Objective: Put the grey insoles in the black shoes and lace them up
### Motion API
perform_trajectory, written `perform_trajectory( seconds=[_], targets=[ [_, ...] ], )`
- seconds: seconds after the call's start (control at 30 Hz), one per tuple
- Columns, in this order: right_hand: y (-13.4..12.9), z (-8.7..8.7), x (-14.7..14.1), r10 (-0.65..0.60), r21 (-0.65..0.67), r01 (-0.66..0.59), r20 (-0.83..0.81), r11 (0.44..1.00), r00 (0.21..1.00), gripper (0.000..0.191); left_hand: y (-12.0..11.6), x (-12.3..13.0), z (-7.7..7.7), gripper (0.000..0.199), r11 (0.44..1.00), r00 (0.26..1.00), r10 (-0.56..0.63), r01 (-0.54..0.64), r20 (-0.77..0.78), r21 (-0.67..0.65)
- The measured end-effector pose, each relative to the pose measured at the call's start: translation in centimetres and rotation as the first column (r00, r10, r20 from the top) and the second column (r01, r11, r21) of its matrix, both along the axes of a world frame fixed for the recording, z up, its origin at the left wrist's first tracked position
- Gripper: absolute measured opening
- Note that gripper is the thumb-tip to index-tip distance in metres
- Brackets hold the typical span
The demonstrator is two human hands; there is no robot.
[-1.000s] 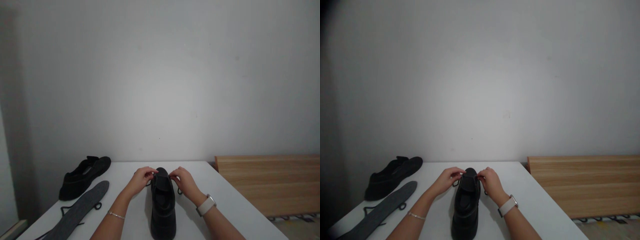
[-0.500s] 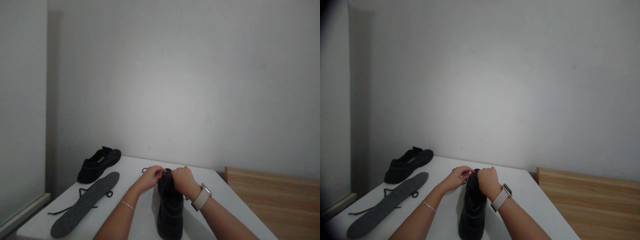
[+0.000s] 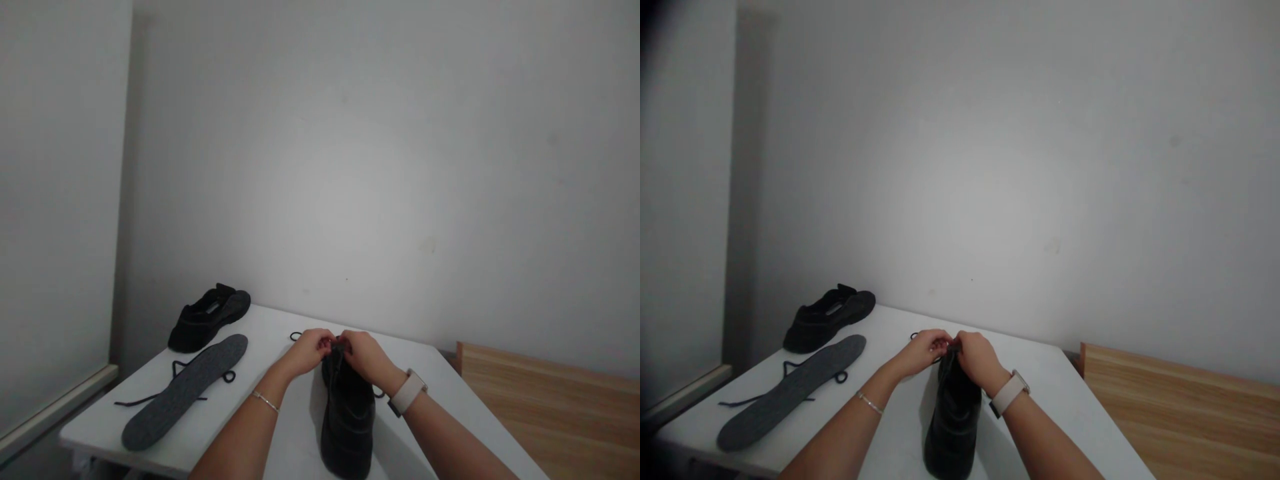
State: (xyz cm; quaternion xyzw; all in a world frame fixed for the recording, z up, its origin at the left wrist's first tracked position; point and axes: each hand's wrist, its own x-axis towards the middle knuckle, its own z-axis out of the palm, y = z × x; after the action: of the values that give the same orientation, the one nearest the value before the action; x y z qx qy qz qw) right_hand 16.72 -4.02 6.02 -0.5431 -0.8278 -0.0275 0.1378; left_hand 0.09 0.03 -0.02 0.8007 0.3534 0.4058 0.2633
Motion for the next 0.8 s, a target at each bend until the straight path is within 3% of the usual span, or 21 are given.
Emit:
perform_trajectory(
  seconds=[0.17, 0.3, 0.47, 0.63, 0.8],
  targets=[
    [0.6, -0.1, -0.2, 0.041, -0.014, -0.041, -0.021, 0.999, 0.999, 0.025, -0.2, 0.0, 0.0, 0.034, 0.999, 0.998, -0.013, 0.016, 0.056, -0.052],
    [0.8, -0.6, -0.3, 0.032, 0.019, -0.03, -0.1, 0.999, 0.994, 0.02, -0.6, 0.2, 0.2, 0.032, 1.0, 0.999, -0.027, 0.027, 0.043, 0.008],
    [1.0, -0.4, -0.2, -0.006, 0.048, 0.015, -0.177, 0.999, 0.984, 0.014, -1.1, -0.1, -0.1, 0.032, 1.0, 0.989, 0.004, -0.007, -0.149, -0.02],
    [0.8, 2.5, 1.0, 0.024, 0.136, 0.024, -0.343, 0.99, 0.939, 0.013, -1.4, -0.9, -0.3, 0.013, 0.982, 0.905, 0.184, -0.19, -0.384, 0.024],
    [-1.2, 6.4, 1.9, 0.132, 0.226, 0.0, -0.566, 0.974, 0.814, 0.013, -0.7, -1.0, -0.2, 0.016, 0.927, 0.794, 0.369, -0.354, -0.483, 0.125]
  ],
)
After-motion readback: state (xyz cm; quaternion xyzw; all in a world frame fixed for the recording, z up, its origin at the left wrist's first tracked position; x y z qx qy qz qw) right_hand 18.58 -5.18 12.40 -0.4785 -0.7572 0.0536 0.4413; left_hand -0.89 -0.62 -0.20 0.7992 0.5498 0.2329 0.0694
